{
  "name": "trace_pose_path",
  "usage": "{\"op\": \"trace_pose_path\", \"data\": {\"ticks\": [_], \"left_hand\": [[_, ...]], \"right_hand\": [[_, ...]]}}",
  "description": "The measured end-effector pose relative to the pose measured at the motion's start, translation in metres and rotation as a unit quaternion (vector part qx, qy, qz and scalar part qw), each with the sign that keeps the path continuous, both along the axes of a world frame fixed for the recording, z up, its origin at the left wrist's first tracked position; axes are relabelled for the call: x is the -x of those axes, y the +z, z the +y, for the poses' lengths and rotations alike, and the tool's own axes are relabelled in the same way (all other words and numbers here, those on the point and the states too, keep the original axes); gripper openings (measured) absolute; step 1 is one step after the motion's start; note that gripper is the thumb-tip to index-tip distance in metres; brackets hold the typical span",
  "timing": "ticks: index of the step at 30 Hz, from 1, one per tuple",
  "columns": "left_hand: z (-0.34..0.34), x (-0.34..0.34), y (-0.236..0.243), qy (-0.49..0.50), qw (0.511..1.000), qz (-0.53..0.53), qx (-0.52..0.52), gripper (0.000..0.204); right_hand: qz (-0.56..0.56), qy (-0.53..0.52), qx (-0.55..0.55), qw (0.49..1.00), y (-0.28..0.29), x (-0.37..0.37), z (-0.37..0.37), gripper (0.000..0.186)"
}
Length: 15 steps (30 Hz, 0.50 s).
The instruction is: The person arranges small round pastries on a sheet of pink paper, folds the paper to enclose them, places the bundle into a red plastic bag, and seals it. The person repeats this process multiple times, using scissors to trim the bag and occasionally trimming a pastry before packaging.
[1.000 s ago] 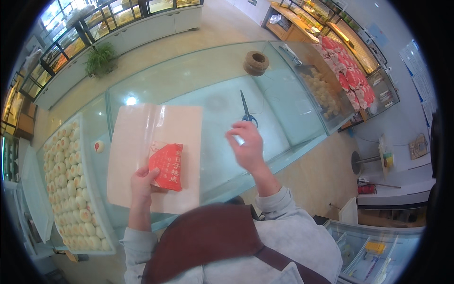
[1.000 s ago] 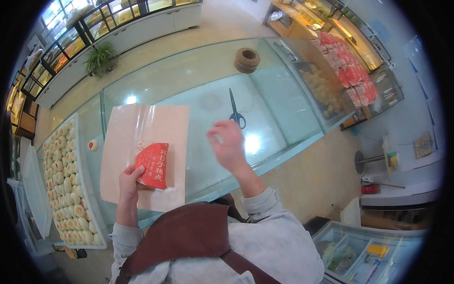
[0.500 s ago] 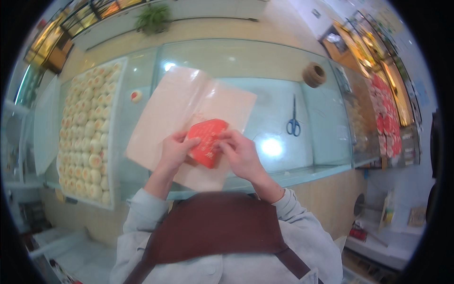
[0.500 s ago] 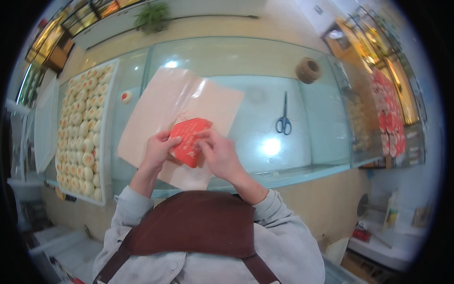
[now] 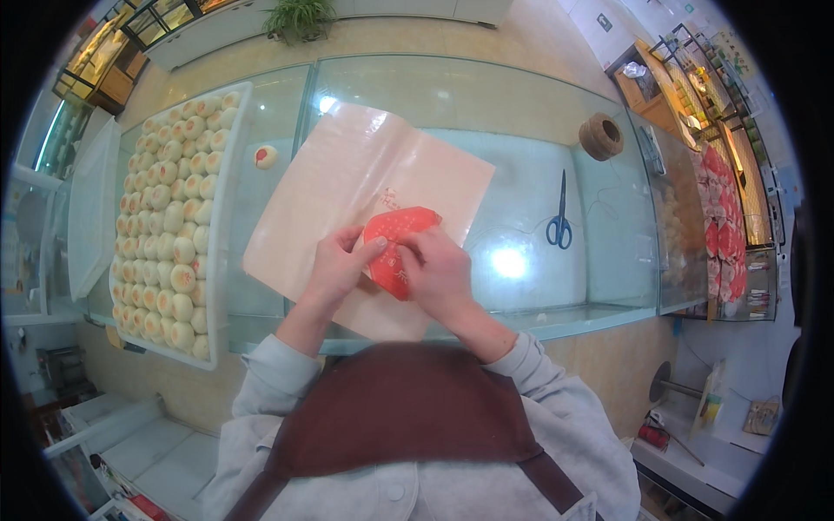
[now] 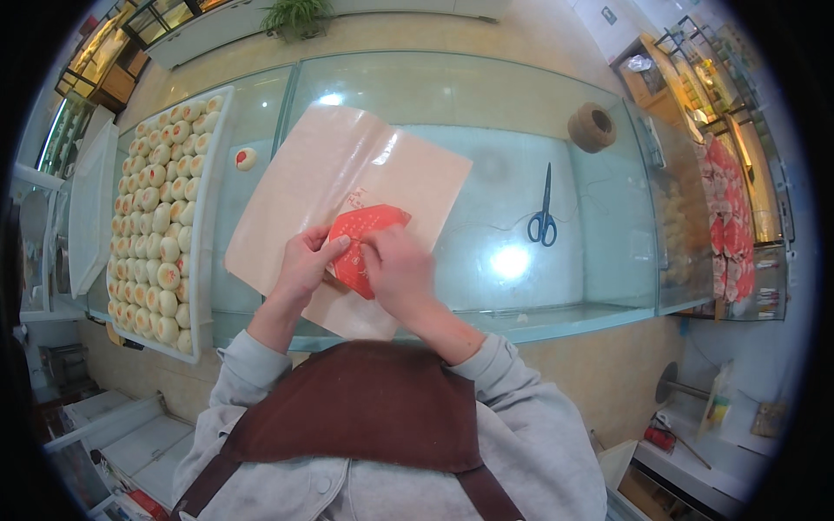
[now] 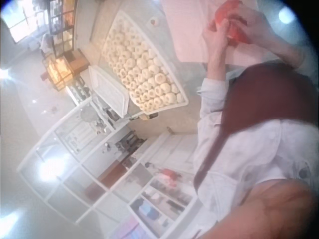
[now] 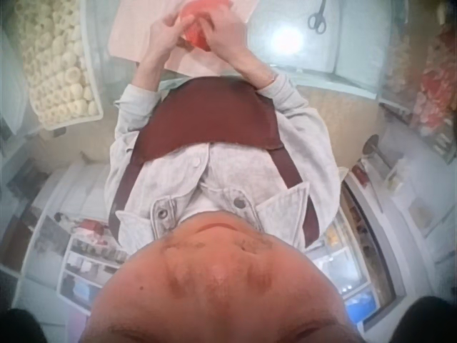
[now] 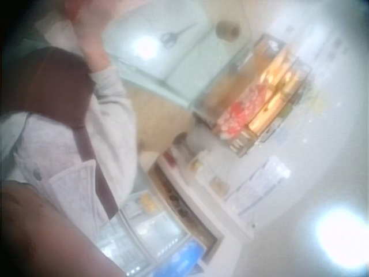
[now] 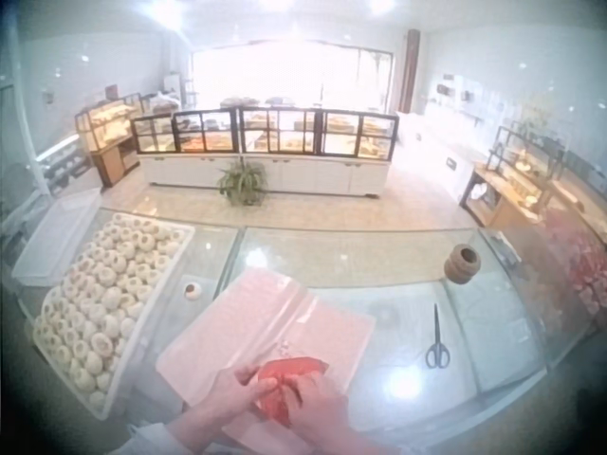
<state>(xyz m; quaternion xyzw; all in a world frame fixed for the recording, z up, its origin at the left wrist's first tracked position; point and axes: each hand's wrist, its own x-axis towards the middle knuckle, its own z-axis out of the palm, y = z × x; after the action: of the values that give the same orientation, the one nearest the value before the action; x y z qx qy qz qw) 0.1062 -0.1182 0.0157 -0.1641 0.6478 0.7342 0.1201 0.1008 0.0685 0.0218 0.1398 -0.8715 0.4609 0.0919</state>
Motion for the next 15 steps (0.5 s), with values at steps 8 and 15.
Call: {"op": "trace_pose_path", "data": {"ticks": [8,15], "left_hand": [[0.002,0.001,0.012,0.005,0.999,-0.034,0.021,0.047],[0.001,0.006,0.004,0.009,0.999,-0.03,0.029,0.043]], "right_hand": [[0.102,0.034,0.002,0.994,-0.004,0.003,-0.01,0.007],[0.098,-0.109,0.017,0.989,0.009,0.04,0.067,0.014]]}}
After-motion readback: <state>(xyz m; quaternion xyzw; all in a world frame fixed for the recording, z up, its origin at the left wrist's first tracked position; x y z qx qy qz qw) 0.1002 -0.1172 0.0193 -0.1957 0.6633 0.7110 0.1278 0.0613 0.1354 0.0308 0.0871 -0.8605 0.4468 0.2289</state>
